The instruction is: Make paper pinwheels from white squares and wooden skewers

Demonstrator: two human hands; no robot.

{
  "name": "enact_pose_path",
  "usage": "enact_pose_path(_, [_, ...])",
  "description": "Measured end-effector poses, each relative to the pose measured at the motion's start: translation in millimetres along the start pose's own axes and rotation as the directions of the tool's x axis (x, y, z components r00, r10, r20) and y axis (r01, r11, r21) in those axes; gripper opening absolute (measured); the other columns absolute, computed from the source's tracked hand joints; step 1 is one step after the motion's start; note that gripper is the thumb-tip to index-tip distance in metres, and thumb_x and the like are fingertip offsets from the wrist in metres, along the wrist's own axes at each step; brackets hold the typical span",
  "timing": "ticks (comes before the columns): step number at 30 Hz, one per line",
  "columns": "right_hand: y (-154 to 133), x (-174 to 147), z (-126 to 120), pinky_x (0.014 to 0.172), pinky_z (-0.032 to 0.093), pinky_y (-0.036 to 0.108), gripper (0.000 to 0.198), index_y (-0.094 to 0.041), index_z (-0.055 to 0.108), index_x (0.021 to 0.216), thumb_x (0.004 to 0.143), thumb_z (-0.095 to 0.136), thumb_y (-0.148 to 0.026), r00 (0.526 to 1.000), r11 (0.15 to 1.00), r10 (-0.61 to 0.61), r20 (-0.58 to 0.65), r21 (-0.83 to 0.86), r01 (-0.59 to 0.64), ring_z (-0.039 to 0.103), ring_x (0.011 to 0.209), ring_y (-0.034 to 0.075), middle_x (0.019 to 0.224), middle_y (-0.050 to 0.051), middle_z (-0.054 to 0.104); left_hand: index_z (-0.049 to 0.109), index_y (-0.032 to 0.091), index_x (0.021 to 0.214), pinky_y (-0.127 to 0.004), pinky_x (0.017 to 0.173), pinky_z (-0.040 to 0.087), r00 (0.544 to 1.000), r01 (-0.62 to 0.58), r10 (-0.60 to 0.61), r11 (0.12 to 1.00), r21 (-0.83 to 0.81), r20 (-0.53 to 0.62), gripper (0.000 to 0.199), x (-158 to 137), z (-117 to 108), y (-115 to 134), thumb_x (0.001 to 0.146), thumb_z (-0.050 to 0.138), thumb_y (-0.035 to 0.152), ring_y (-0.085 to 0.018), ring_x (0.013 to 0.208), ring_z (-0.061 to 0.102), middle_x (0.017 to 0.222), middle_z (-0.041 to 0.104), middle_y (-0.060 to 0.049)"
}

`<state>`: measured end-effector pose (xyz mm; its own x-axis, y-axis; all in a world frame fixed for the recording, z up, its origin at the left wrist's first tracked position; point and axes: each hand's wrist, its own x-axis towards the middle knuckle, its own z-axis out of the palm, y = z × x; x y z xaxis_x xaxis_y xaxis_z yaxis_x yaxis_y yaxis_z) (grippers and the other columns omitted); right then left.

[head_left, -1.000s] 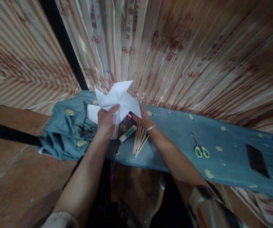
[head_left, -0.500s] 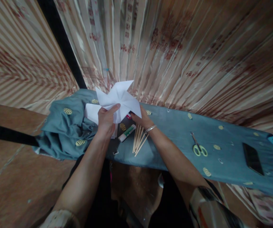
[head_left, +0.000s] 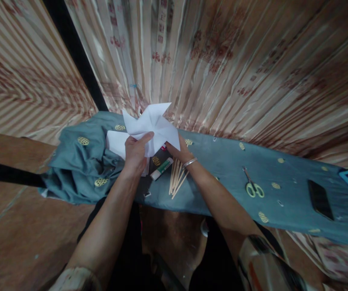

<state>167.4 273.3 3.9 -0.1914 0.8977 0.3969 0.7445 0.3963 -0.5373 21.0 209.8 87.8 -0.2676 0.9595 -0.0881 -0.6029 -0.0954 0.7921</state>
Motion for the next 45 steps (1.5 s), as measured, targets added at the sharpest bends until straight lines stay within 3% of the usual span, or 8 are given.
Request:
enact_pose_path(7, [-10, -3, -12, 0.085, 0.053, 0.043, 0.002, -0.024, 0.068, 0.071, 0.072, 0.070, -0.023, 0.968, 0.910, 0.250, 0.004, 0.340, -0.236, 0.067, 0.079, 0.024, 0.076, 0.002, 0.072, 0.072, 0.013, 0.085, -0.033, 0.077, 0.055, 1.000, 0.005, -0.005, 1.000, 0.000, 0.015, 0.041, -1, -1, 0, 0.047, 0.082, 0.023, -0.024, 0.081, 0.071, 0.079, 0.075, -0.006])
enact_pose_path(11, [-16, -5, -20, 0.074, 0.055, 0.041, 0.018, -0.023, 0.062, 0.053, 0.063, 0.076, -0.029, 0.925, 0.784, 0.378, 0.035, 0.520, -0.340, 0.065, 0.069, 0.024, 0.057, -0.001, 0.066, 0.071, 0.013, 0.078, -0.031, 0.074, 0.055, 1.000, 0.012, -0.012, 1.000, -0.005, -0.003, 0.034, -2, -1, 1, 0.046, 0.082, 0.021, -0.022, 0.077, 0.070, 0.076, 0.074, -0.005])
enact_pose_path(17, [-16, -29, -46, 0.066, 0.057, 0.034, 0.027, -0.018, 0.067, 0.065, 0.071, 0.065, -0.045, 0.877, 0.629, 0.474, 0.074, 0.669, -0.396, 0.069, 0.066, 0.019, 0.067, 0.002, 0.073, 0.072, 0.014, 0.077, -0.031, 0.075, 0.054, 1.000, 0.008, -0.008, 1.000, 0.012, -0.004, 0.035, -5, 1, 3, 0.045, 0.083, 0.022, -0.022, 0.079, 0.070, 0.076, 0.074, -0.004])
enact_pose_path(18, [-16, -38, -54, 0.068, 0.058, 0.033, 0.026, -0.019, 0.067, 0.067, 0.071, 0.066, -0.044, 0.864, 0.587, 0.496, 0.083, 0.701, -0.405, 0.070, 0.068, 0.019, 0.070, 0.003, 0.074, 0.071, 0.014, 0.076, -0.031, 0.075, 0.054, 1.000, 0.006, -0.006, 1.000, 0.018, -0.005, 0.035, -6, 2, 3, 0.044, 0.083, 0.022, -0.021, 0.078, 0.070, 0.076, 0.074, -0.004])
enact_pose_path(22, [-18, -87, -89, 0.072, 0.059, 0.028, 0.024, -0.020, 0.071, 0.075, 0.062, 0.081, -0.036, 0.746, 0.172, 0.594, 0.301, 0.858, -0.484, 0.073, 0.079, 0.018, 0.084, 0.005, 0.077, 0.071, 0.013, 0.075, -0.031, 0.074, 0.054, 0.999, 0.024, -0.025, 0.999, 0.043, 0.034, 0.036, -13, 7, -6, 0.043, 0.084, 0.024, -0.021, 0.075, 0.069, 0.074, 0.074, -0.004])
enact_pose_path(25, [-20, -125, -112, 0.063, 0.059, 0.024, 0.027, -0.019, 0.070, 0.070, 0.056, 0.087, -0.034, 0.675, 0.065, 0.638, 0.371, 0.848, -0.527, 0.073, 0.072, 0.017, 0.077, 0.005, 0.077, 0.071, 0.012, 0.075, -0.031, 0.070, 0.053, 0.991, 0.079, -0.089, 0.992, 0.101, 0.099, 0.039, -25, 13, -22, 0.042, 0.085, 0.027, -0.020, 0.070, 0.068, 0.072, 0.073, -0.003])
enact_pose_path(32, [-20, -177, -142, 0.056, 0.054, 0.016, 0.037, -0.017, 0.070, 0.064, 0.045, 0.092, -0.040, 0.614, 0.040, 0.708, 0.351, 0.847, -0.530, 0.067, 0.057, 0.009, 0.064, 0.000, 0.073, 0.069, 0.012, 0.069, -0.029, 0.062, 0.050, 0.954, 0.162, -0.228, 0.939, 0.304, 0.195, 0.038, -56, 22, -57, 0.040, 0.086, 0.030, -0.016, 0.059, 0.061, 0.066, 0.070, -0.001])
enact_pose_path(45, [-10, -196, -155, 0.062, 0.053, 0.022, 0.033, -0.020, 0.070, 0.073, 0.052, 0.088, -0.037, 0.703, 0.188, 0.689, 0.179, 0.892, -0.411, 0.068, 0.065, 0.012, 0.070, -0.001, 0.072, 0.071, 0.014, 0.072, -0.027, 0.058, 0.051, 0.937, 0.197, -0.313, 0.840, 0.505, 0.155, 0.037, -82, 32, -81, 0.040, 0.084, 0.027, -0.017, 0.058, 0.063, 0.068, 0.073, -0.002])
